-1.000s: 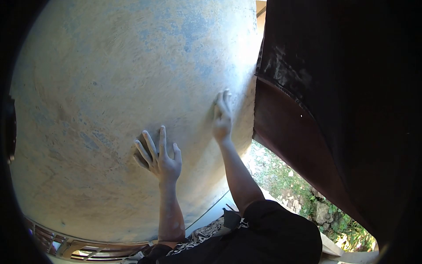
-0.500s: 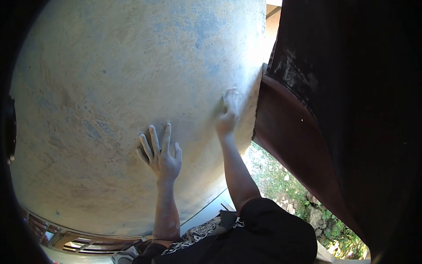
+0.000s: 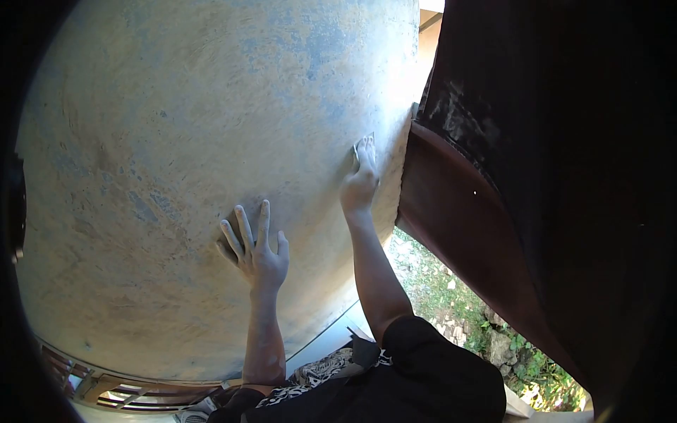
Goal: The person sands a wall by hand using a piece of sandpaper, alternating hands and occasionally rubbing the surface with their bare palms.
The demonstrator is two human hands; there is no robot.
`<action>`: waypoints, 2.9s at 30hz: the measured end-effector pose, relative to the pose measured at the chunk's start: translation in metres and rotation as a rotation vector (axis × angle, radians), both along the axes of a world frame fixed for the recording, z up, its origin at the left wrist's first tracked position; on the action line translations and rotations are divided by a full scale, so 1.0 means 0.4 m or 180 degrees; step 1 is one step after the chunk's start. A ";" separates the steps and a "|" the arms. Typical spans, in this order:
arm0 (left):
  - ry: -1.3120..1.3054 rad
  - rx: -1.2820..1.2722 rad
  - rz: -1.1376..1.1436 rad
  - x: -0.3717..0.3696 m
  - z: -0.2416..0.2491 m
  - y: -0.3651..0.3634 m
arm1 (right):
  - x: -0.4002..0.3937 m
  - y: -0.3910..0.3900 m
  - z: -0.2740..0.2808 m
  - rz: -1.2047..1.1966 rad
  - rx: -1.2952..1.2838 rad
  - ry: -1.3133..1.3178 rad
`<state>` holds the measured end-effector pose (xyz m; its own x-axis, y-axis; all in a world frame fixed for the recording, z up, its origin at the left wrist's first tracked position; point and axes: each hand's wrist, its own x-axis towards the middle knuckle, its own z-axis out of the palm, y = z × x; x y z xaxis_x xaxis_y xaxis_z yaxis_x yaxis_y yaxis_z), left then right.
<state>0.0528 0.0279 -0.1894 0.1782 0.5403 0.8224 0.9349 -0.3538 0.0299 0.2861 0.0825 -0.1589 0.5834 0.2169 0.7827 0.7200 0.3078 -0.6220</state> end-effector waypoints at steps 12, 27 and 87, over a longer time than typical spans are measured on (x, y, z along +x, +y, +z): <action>-0.0095 -0.0367 -0.0157 0.018 0.016 -0.032 | -0.061 -0.027 0.009 -0.0112 -0.0349 -0.0076; 0.0370 -0.0239 -0.0402 -0.059 0.175 -0.067 | -0.056 -0.061 0.009 0.0108 -0.0567 0.0287; -0.0025 0.0442 0.0225 0.006 0.071 -0.045 | -0.005 0.046 0.108 0.0341 0.0876 0.0171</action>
